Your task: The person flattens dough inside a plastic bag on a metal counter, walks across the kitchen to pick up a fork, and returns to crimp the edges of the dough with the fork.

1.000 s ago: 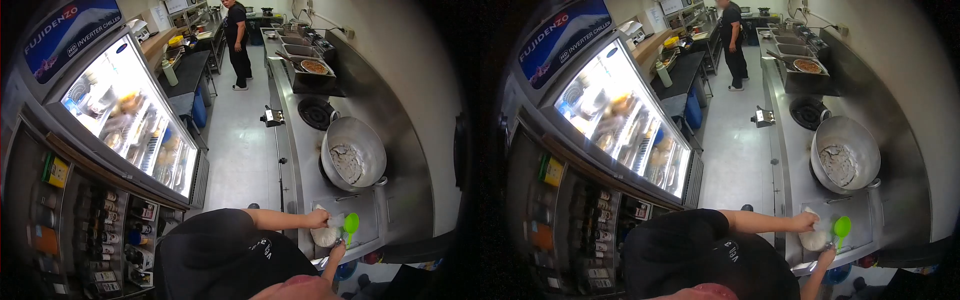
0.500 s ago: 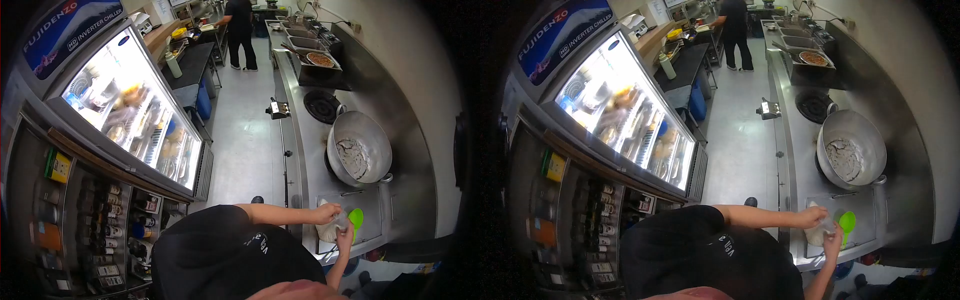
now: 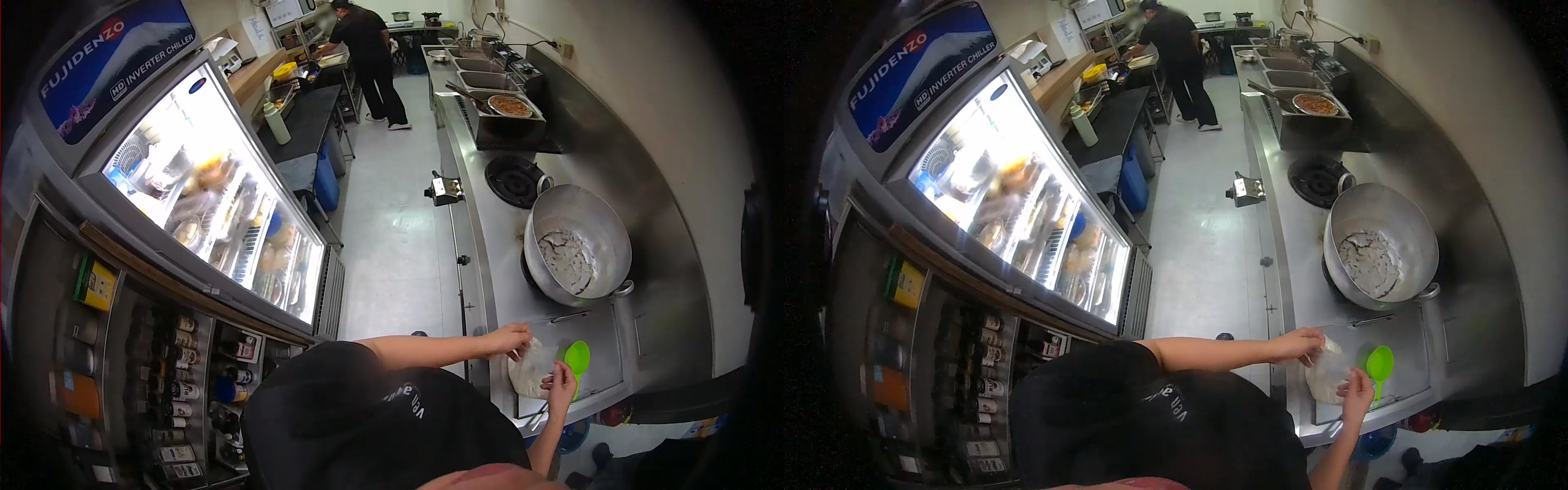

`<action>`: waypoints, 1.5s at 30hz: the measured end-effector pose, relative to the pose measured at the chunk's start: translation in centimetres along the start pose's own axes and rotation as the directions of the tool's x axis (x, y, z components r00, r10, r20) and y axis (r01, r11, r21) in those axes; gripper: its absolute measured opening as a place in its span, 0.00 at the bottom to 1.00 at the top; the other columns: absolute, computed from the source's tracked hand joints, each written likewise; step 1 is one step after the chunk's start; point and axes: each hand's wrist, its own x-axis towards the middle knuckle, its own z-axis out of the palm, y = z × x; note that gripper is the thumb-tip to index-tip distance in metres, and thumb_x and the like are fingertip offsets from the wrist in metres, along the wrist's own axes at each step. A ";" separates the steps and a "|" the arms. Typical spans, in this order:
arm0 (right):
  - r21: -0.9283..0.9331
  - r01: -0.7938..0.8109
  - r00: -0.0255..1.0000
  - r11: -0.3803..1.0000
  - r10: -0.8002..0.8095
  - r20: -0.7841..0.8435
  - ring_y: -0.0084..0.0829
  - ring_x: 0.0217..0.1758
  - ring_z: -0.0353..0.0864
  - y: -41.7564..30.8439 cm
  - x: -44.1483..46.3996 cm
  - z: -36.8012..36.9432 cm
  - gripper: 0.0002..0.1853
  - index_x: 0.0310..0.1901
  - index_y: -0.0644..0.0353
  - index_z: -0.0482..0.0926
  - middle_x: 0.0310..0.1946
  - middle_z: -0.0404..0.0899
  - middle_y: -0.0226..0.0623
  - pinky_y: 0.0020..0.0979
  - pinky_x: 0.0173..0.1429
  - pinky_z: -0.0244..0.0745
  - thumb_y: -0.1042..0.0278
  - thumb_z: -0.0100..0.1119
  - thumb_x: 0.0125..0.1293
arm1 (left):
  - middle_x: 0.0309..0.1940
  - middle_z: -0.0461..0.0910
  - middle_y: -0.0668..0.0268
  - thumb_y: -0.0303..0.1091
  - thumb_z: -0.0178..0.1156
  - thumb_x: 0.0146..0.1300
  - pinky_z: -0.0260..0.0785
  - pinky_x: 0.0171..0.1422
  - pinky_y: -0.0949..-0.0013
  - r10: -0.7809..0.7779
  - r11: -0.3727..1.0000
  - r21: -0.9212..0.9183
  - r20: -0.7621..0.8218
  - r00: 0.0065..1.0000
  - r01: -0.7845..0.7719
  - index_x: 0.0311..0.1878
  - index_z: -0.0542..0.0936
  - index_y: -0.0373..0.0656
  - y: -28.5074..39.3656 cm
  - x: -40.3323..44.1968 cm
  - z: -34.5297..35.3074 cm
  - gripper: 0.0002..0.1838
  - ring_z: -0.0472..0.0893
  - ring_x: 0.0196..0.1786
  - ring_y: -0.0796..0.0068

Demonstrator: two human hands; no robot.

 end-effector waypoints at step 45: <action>0.769 -0.261 0.952 0.583 0.288 0.105 0.32 0.39 0.81 4.1 1.3 -0.1 0.16 0.53 0.56 0.72 0.44 0.79 0.36 0.31 0.41 0.81 0.56 0.54 0.69 | 0.40 0.76 0.72 0.47 0.59 0.67 0.75 0.47 0.67 -0.284 0.948 -0.128 0.076 0.956 0.292 0.51 0.77 0.47 -2.9 0.6 -1.9 0.17 0.77 0.41 0.76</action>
